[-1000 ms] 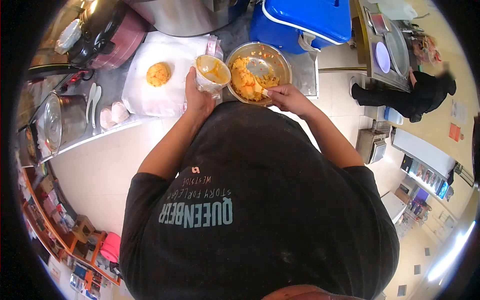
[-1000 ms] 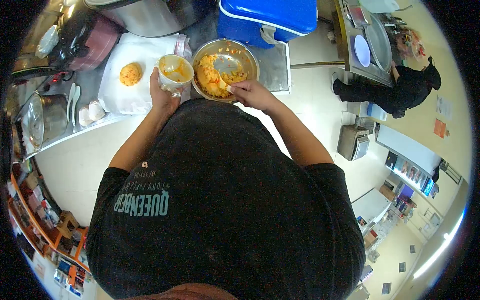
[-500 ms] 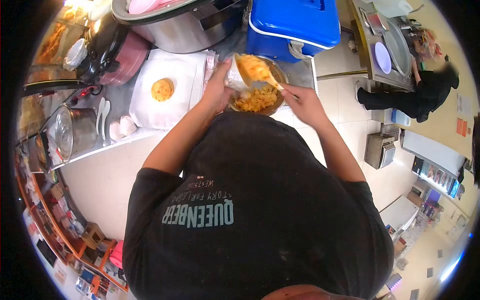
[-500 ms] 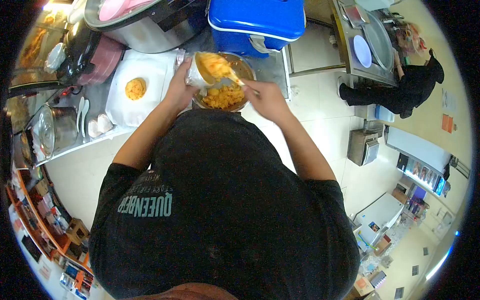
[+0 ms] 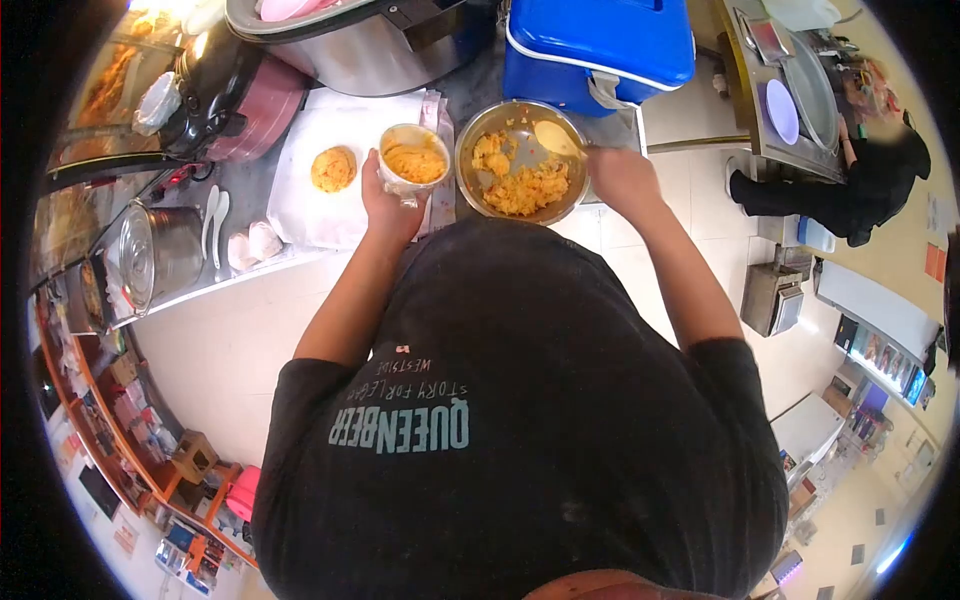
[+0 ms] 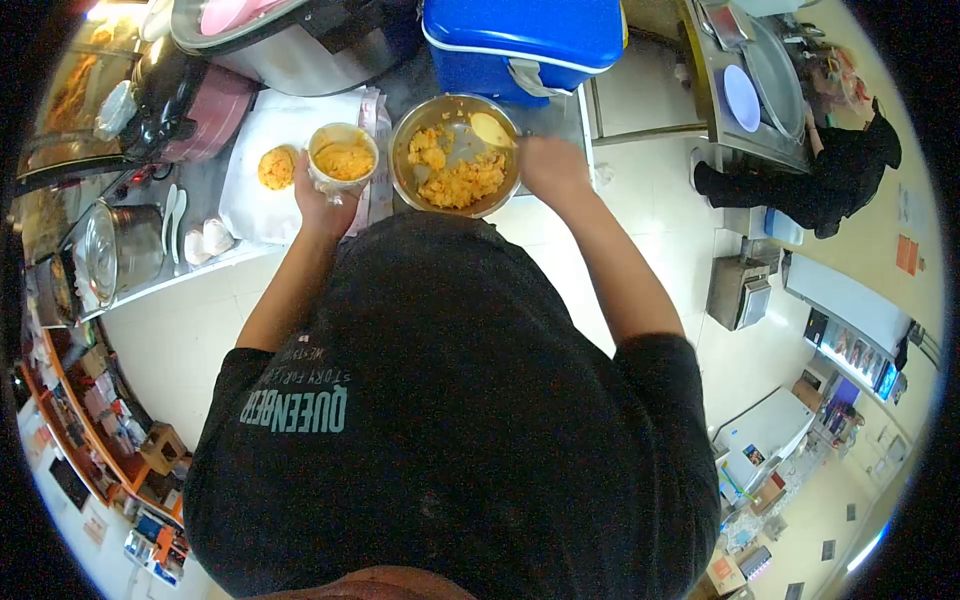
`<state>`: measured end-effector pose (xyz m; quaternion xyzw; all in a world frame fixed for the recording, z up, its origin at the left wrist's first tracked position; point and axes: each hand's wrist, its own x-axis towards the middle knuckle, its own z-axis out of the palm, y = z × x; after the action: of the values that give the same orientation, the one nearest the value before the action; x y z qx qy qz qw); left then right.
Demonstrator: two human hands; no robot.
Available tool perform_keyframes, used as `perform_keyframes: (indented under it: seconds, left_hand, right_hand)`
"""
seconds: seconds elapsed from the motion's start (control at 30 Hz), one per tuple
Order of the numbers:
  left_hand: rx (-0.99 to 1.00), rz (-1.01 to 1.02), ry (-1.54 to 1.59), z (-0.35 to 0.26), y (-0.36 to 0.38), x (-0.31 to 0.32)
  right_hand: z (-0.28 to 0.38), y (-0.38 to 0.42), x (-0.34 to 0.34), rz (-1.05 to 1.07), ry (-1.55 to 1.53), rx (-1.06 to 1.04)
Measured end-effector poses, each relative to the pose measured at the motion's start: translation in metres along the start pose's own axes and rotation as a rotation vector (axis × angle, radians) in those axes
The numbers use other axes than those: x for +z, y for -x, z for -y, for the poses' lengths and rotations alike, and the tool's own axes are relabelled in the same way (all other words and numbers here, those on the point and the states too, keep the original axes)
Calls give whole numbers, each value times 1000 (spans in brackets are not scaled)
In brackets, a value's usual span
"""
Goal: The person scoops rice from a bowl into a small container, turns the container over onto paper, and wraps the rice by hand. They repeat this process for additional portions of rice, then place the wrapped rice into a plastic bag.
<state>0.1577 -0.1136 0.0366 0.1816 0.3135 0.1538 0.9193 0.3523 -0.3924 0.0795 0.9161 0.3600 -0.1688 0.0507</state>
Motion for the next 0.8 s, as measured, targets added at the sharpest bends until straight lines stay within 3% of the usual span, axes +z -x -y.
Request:
perform_keyframes:
  seconds: [0.2, 0.27, 0.3, 0.43, 0.53, 0.67, 0.8]
  left_hand:
    - [-4, -79, -56, 9, 8, -11]
    - [-17, -74, -72, 10, 7, -12]
    - [-29, -78, -77, 9, 5, -16]
    - [-8, -68, -76, 10, 0, -18]
    - [-19, -115, -68, 9, -2, -13]
    - [-6, -80, -81, 9, -8, -8]
    - [12, -47, -80, 10, -13, -24]
  right_hand:
    - [26, -7, -3, 73, 28, -547]
    - [14, 5, -14, 54, -55, -552]
    - [9, 9, -22, 43, -92, -554]
    - [14, 15, -86, 133, 176, -136]
    - [49, 23, -86, 227, 224, -69]
    - [53, 19, -38, 292, 6, 20]
    - [46, 26, 4, 109, -166, -51]
